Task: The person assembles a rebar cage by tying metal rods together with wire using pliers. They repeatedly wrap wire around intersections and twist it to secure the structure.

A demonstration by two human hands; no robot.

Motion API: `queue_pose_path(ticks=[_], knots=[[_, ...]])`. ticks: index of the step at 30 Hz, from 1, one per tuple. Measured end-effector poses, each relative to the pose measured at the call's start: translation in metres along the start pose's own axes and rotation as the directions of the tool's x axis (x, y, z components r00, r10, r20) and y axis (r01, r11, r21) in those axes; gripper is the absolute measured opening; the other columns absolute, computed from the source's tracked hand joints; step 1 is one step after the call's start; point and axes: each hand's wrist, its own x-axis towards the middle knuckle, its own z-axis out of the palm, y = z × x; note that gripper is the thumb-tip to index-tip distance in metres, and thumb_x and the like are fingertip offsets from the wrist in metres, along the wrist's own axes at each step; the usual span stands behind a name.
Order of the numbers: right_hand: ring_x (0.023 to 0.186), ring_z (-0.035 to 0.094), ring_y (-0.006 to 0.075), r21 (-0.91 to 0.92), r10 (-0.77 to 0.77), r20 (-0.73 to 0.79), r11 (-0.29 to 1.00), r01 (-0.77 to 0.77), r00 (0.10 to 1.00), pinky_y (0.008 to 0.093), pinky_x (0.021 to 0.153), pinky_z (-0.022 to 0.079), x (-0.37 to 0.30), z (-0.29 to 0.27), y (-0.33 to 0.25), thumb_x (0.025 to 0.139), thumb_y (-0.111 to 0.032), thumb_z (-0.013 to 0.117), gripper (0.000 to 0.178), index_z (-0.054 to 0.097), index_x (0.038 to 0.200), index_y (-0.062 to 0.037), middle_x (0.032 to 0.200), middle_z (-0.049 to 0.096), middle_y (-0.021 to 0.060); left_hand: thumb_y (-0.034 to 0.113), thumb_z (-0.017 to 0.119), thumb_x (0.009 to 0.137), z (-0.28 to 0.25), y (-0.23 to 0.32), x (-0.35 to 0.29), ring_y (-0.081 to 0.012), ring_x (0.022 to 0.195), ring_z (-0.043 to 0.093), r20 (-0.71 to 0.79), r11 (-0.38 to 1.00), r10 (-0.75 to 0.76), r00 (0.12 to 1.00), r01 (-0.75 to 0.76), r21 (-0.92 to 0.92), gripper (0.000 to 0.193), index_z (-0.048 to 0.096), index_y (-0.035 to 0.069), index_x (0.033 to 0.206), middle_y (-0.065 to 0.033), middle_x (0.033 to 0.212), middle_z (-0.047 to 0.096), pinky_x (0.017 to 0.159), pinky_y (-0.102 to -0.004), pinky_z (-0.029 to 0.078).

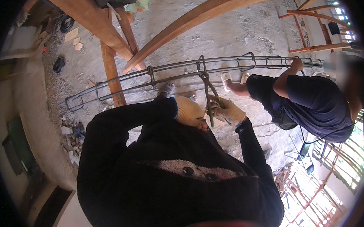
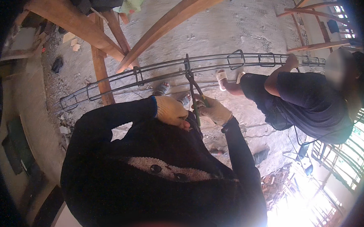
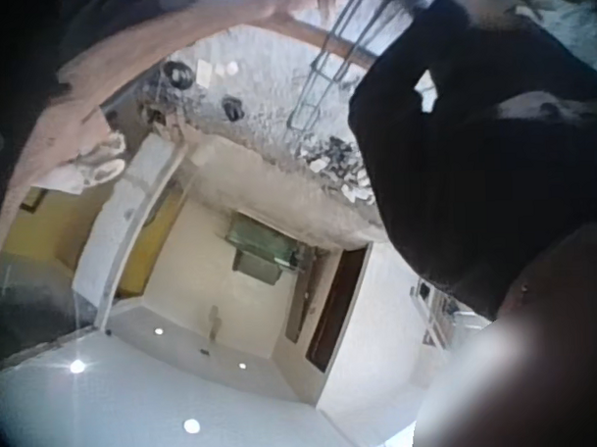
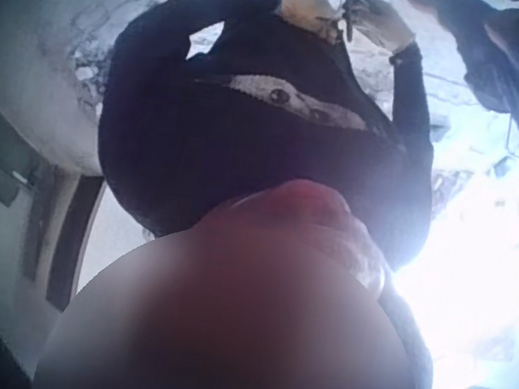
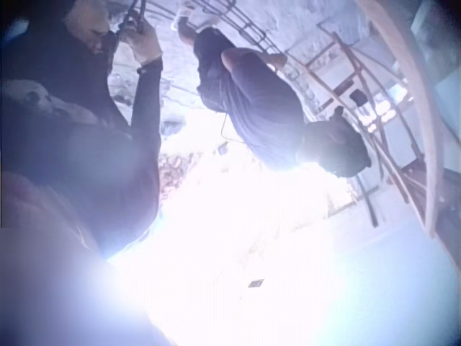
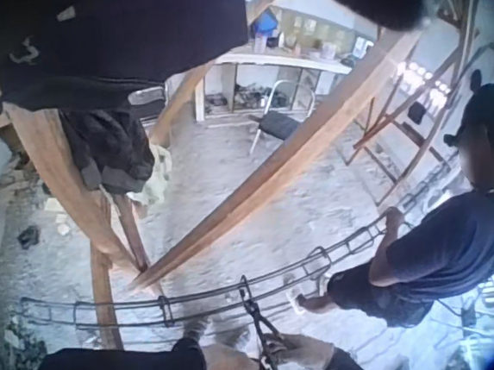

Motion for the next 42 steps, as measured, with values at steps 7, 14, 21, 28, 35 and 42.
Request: queue_pose_path(ticks=[7, 14, 21, 28, 35, 42], knots=[[0.112, 0.07, 0.0181, 0.133, -0.006, -0.097, 0.991, 0.019, 0.995, 0.036, 0.1, 0.06, -0.003, 0.023, 0.006, 0.102, -0.013, 0.067, 0.061, 0.048, 0.158, 0.0001, 0.129, 0.07, 0.0106, 0.059, 0.062, 0.099, 0.007, 0.017, 0.01, -0.0429, 0.104, 0.073, -0.052, 0.999, -0.035, 0.998, 0.034, -0.019, 0.056, 0.075, 0.006, 0.107, -0.0229, 0.105, 0.076, 0.091, -0.0537, 0.055], [0.108, 0.074, 0.0211, 0.144, 0.021, -0.133, 0.99, -0.001, 0.991, 0.0388, 0.092, 0.063, 0.0, 0.037, 0.002, 0.108, -0.021, 0.061, 0.048, 0.056, 0.15, 0.0006, 0.124, 0.073, 0.0122, 0.055, 0.058, 0.105, 0.021, 0.011, 0.007, -0.04, 0.105, 0.074, -0.154, 0.992, -0.027, 0.988, 0.007, -0.126, 0.052, 0.075, 0.006, 0.111, -0.0214, 0.11, 0.076, 0.094, -0.051, 0.054], [0.097, 0.071, 0.0219, 0.436, 0.005, -0.021, 0.9, 0.005, 1.0, 0.0405, 0.084, 0.061, -0.008, 0.039, 0.001, 0.111, -0.033, 0.063, 0.044, 0.06, 0.139, -0.0006, 0.114, 0.07, 0.0092, 0.055, 0.04, 0.116, 0.052, -0.033, 0.023, -0.0174, 0.09, 0.065, -0.239, 0.622, -0.256, 0.937, -0.029, -0.782, 0.056, 0.065, 0.01, 0.14, -0.0037, 0.109, 0.071, 0.082, -0.0361, 0.056], [0.1, 0.065, 0.0221, 0.633, -0.039, 0.113, 0.773, -0.042, 0.993, 0.0411, 0.086, 0.059, -0.009, 0.053, -0.011, 0.111, -0.036, 0.062, 0.048, 0.053, 0.144, -0.0026, 0.109, 0.064, 0.0064, 0.063, 0.057, 0.107, 0.016, -0.043, 0.043, -0.0184, 0.089, 0.066, -0.297, 0.348, -0.431, 0.852, -0.147, -0.926, 0.061, 0.069, 0.007, 0.13, -0.003, 0.101, 0.065, 0.078, -0.035, 0.054], [0.096, 0.067, 0.0232, 0.498, 0.039, -0.01, 0.866, -0.028, 0.999, 0.0419, 0.086, 0.061, -0.017, 0.059, -0.021, 0.11, -0.04, 0.064, 0.055, 0.052, 0.146, -0.0011, 0.108, 0.065, 0.0069, 0.056, 0.071, 0.096, -0.009, -0.048, 0.01, -0.0382, 0.101, 0.071, -0.925, 0.953, -0.301, 0.233, 0.042, -0.3, 0.054, 0.075, 0.004, 0.112, -0.0186, 0.109, 0.074, 0.087, -0.0495, 0.055], [0.098, 0.067, 0.0235, 0.464, 0.03, 0.011, 0.885, -0.031, 0.999, 0.0436, 0.086, 0.06, -0.014, 0.051, -0.015, 0.11, -0.039, 0.064, 0.057, 0.051, 0.149, 0.0006, 0.11, 0.064, 0.0079, 0.079, 0.053, 0.097, -0.08, -0.117, 0.053, -0.0438, 0.106, 0.073, -0.422, 0.837, -0.517, 0.744, 0.336, -0.433, 0.084, 0.081, 0.0, 0.108, -0.0291, 0.105, 0.077, 0.097, -0.046, 0.054]])
